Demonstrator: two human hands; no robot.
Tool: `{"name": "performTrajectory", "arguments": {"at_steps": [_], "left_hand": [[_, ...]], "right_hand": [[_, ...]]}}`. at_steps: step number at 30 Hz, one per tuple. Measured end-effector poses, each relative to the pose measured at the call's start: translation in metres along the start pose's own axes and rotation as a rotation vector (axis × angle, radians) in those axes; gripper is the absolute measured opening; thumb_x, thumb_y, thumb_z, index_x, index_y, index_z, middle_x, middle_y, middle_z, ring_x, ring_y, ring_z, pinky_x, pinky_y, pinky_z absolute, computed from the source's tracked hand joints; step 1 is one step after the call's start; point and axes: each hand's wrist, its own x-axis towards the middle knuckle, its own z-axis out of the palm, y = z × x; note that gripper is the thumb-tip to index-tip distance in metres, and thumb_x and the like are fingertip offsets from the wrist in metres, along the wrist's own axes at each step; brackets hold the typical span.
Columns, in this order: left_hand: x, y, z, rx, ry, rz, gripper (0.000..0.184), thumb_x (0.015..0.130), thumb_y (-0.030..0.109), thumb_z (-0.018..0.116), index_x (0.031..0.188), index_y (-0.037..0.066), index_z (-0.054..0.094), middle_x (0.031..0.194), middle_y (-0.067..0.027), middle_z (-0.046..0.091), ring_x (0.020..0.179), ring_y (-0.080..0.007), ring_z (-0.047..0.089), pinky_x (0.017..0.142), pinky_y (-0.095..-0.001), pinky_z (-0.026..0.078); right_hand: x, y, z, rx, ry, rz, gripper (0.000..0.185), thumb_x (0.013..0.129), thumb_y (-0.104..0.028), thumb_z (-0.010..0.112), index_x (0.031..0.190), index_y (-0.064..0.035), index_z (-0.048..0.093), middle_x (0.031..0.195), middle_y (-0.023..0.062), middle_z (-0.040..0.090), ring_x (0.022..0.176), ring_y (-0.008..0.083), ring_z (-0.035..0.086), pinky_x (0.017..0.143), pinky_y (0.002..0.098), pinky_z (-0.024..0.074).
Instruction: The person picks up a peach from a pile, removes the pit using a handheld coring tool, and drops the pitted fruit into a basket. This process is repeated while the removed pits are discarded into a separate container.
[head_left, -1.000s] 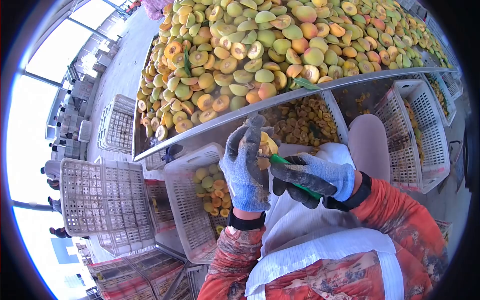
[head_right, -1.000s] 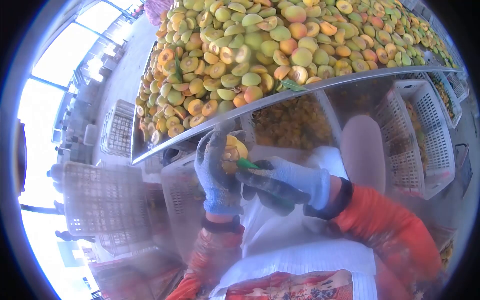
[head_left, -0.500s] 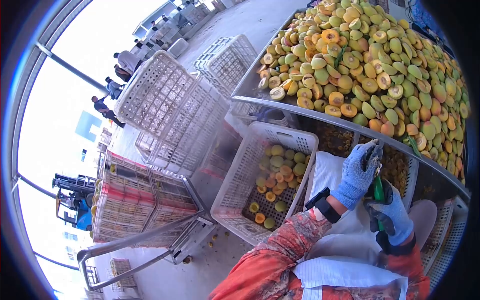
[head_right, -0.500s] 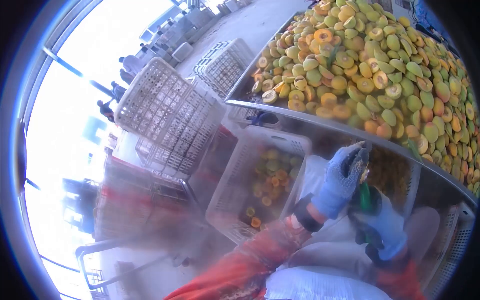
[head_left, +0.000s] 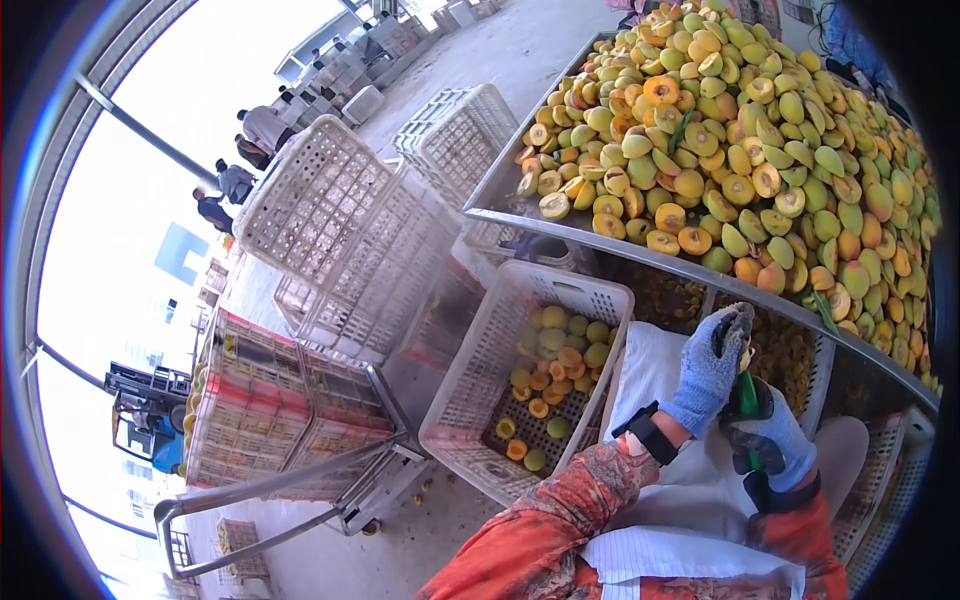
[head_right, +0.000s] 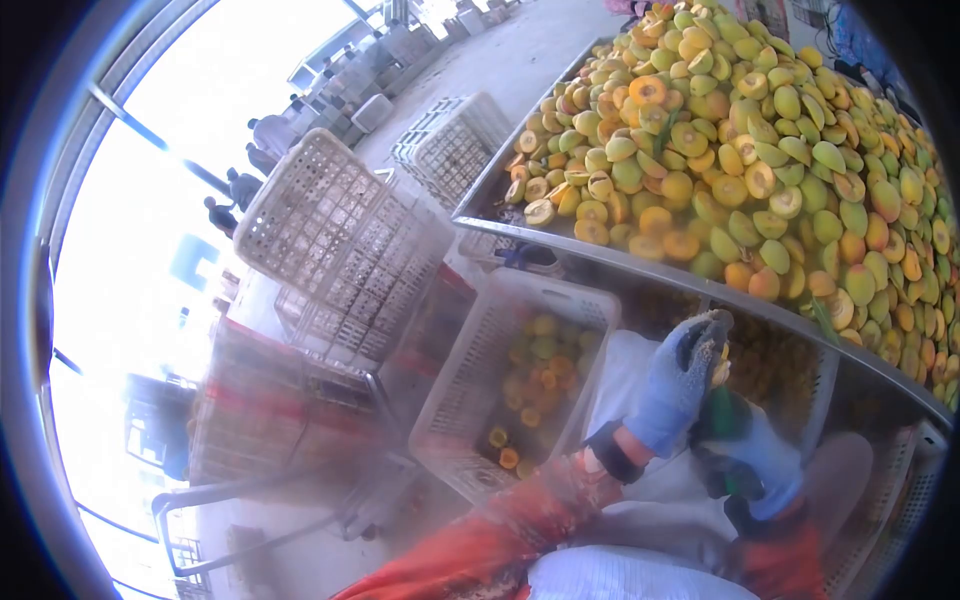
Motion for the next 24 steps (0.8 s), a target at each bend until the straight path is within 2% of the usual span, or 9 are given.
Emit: {"name": "performTrajectory", "arguments": {"at_steps": [3, 5, 6, 9, 12, 14, 18, 20, 24], "left_hand": [[0.005, 0.011, 0.002, 0.153, -0.033, 0.178, 0.023, 0.086, 0.009, 0.054, 0.107, 0.0, 0.057, 0.097, -0.0104, 0.062, 0.089, -0.0159, 0.059, 0.08, -0.0266, 0.046], [0.004, 0.026, 0.004, 0.114, -0.027, -0.121, 0.023, 0.085, 0.009, 0.055, 0.106, -0.001, 0.057, 0.091, -0.0105, 0.063, 0.082, -0.0164, 0.06, 0.077, -0.0273, 0.047], [0.006, 0.024, 0.004, 0.114, -0.028, -0.112, 0.023, 0.085, 0.009, 0.055, 0.106, -0.001, 0.057, 0.091, -0.0105, 0.063, 0.082, -0.0164, 0.06, 0.077, -0.0273, 0.047], [0.006, 0.019, 0.003, 0.191, -0.035, 0.121, 0.021, 0.086, 0.009, 0.054, 0.104, 0.0, 0.058, 0.086, -0.0084, 0.063, 0.074, -0.0147, 0.06, 0.068, -0.0267, 0.049], [0.008, 0.025, 0.004, 0.326, -0.046, 0.193, 0.019, 0.088, 0.009, 0.052, 0.104, 0.001, 0.058, 0.084, -0.006, 0.062, 0.066, -0.0117, 0.057, 0.059, -0.0252, 0.048], [0.008, 0.022, 0.003, 0.016, -0.069, -0.095, 0.019, 0.089, 0.01, 0.05, 0.103, 0.002, 0.059, 0.082, -0.0045, 0.061, 0.062, -0.0096, 0.056, 0.053, -0.0236, 0.047], [0.01, 0.014, 0.002, 0.199, 0.029, 0.094, 0.02, 0.089, 0.009, 0.049, 0.106, 0.002, 0.057, 0.08, -0.0043, 0.06, 0.059, -0.0096, 0.055, 0.052, -0.0245, 0.047], [0.013, 0.016, 0.004, 0.091, -0.002, -0.003, 0.022, 0.09, 0.01, 0.048, 0.109, 0.002, 0.055, 0.085, -0.0051, 0.061, 0.066, -0.0104, 0.057, 0.058, -0.0239, 0.048], [0.019, 0.001, 0.002, 0.203, -0.008, 0.097, 0.025, 0.089, 0.011, 0.05, 0.113, 0.003, 0.053, 0.09, -0.007, 0.061, 0.076, -0.0118, 0.058, 0.066, -0.0248, 0.048]], "right_hand": [[0.0, -0.011, -0.005, 0.006, -0.074, 0.021, 0.039, 0.065, -0.005, 0.067, 0.102, -0.0042, 0.054, 0.078, 0.0008, 0.057, 0.062, 0.0096, 0.054, 0.053, 0.0239, 0.0446], [-0.002, -0.021, 0.0, -0.171, -0.055, 0.004, 0.035, 0.068, -0.009, 0.064, 0.101, -0.0014, 0.055, 0.08, 0.0041, 0.057, 0.059, 0.0111, 0.053, 0.052, 0.025, 0.0454], [-0.001, -0.021, 0.001, -0.175, -0.057, -0.003, 0.035, 0.068, -0.009, 0.064, 0.101, -0.0014, 0.055, 0.08, 0.0041, 0.057, 0.059, 0.0111, 0.053, 0.052, 0.025, 0.0454], [-0.003, -0.019, 0.003, -0.063, -0.071, -0.109, 0.031, 0.067, -0.009, 0.064, 0.096, -0.0016, 0.055, 0.076, 0.0038, 0.056, 0.053, 0.012, 0.052, 0.043, 0.0254, 0.0439], [-0.007, -0.028, 0.008, 0.026, -0.052, 0.06, 0.027, 0.067, -0.01, 0.064, 0.092, -0.0021, 0.056, 0.07, 0.0032, 0.054, 0.048, 0.0124, 0.05, 0.037, 0.0254, 0.0413], [-0.005, -0.025, 0.011, -0.249, 0.048, -0.037, 0.025, 0.067, -0.004, 0.064, 0.091, -0.0045, 0.055, 0.073, 0.0018, 0.056, 0.056, 0.0122, 0.054, 0.05, 0.0255, 0.0447], [-0.006, -0.027, 0.015, -0.143, -0.022, 0.021, 0.026, 0.069, -0.006, 0.065, 0.093, -0.0048, 0.055, 0.073, 0.0023, 0.056, 0.053, 0.0115, 0.052, 0.048, 0.0253, 0.0442], [0.0, -0.016, 0.018, -0.259, 0.159, -0.073, 0.026, 0.071, -0.007, 0.066, 0.094, -0.0053, 0.053, 0.072, 0.002, 0.056, 0.053, 0.0107, 0.052, 0.047, 0.0248, 0.0437], [0.0, -0.006, 0.028, -0.35, 0.354, -0.08, 0.025, 0.073, -0.007, 0.066, 0.093, -0.0055, 0.052, 0.07, 0.0015, 0.054, 0.052, 0.0103, 0.051, 0.045, 0.0243, 0.0425]]}}
